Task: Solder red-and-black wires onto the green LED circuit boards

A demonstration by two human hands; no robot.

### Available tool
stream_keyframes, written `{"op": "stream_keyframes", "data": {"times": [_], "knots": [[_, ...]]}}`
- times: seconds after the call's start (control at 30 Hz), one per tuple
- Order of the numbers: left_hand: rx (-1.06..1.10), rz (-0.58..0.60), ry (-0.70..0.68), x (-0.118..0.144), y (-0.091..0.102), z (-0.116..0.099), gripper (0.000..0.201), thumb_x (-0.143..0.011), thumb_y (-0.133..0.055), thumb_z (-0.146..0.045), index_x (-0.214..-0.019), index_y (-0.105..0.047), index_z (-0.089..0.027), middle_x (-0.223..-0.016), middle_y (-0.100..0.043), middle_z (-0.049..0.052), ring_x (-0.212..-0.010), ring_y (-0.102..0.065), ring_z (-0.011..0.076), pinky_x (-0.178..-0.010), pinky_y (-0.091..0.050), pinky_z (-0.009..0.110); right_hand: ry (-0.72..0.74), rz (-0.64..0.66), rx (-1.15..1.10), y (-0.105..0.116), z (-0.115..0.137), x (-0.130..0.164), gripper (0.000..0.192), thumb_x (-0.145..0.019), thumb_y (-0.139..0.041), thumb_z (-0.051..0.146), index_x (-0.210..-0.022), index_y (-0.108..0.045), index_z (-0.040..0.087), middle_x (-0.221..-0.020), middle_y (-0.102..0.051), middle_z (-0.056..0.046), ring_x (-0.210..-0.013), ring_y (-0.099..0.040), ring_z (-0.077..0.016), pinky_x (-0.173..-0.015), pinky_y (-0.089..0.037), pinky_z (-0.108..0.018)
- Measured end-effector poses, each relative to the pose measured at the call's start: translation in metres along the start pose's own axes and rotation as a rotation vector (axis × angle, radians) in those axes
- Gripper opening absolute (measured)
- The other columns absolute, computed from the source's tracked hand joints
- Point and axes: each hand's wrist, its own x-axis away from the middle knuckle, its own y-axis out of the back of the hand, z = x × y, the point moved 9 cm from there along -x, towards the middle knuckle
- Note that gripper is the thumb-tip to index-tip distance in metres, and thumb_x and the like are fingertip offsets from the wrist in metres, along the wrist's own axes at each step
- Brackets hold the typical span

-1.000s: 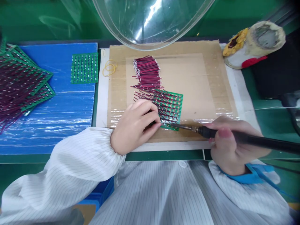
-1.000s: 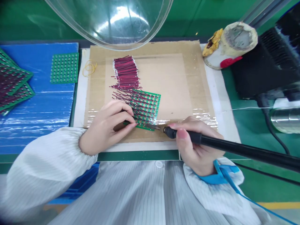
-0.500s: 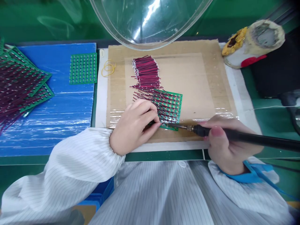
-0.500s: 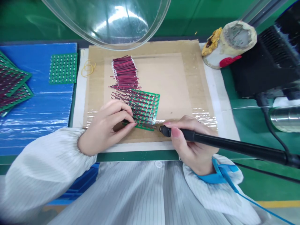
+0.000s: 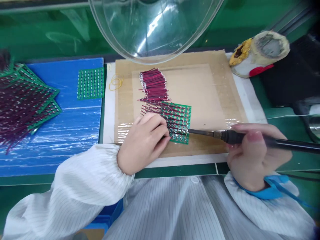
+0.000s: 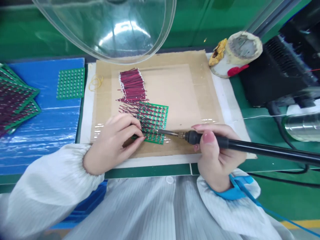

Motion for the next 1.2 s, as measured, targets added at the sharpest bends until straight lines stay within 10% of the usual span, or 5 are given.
{"op": "stream_keyframes", "data": {"times": [0.4, 1.0, 1.2], "knots": [[-0.077, 0.007, 0.075, -0.078, 0.03, 0.082, 0.008, -0.088, -0.063, -0.019, -0.082, -0.064, -0.015, -0.081, -0.061, 0.002, -0.073, -0.057, 0.0141, -0.07, -0.045, 0.028, -0.114, -0.027, 0.06, 0.02, -0.019, 0.0, 0.011, -0.08, -0.062, 0.034, -0.074, -0.069, 0.03, -0.068, -0.064, 0.0, -0.042, -0.05, -0.0168, -0.032, -0.038, -0.034], [0.13, -0.255, 0.018, -0.052, 0.043, 0.072, 0.013, -0.093, -0.057, -0.021, -0.095, -0.068, -0.017, -0.096, -0.07, 0.005, -0.09, -0.065, 0.0144, -0.086, -0.053, 0.033, -0.092, 0.041, -0.021, 0.009, -0.017, -0.003, 0.009, -0.083, -0.061, 0.029, -0.08, -0.069, 0.025, -0.075, -0.064, -0.001, -0.054, -0.056, -0.0142, -0.04, -0.045, -0.028], [0.148, -0.257, -0.051, -0.031, 0.038, 0.033, 0.011, -0.093, -0.058, -0.021, -0.097, -0.067, -0.017, -0.096, -0.07, 0.004, -0.088, -0.064, 0.0132, -0.085, -0.053, 0.029, -0.074, 0.113, -0.051, 0.003, -0.015, -0.003, 0.009, -0.085, -0.061, 0.028, -0.083, -0.068, 0.023, -0.075, -0.064, 0.0, -0.054, -0.055, -0.0115, -0.045, -0.045, -0.026]]}}
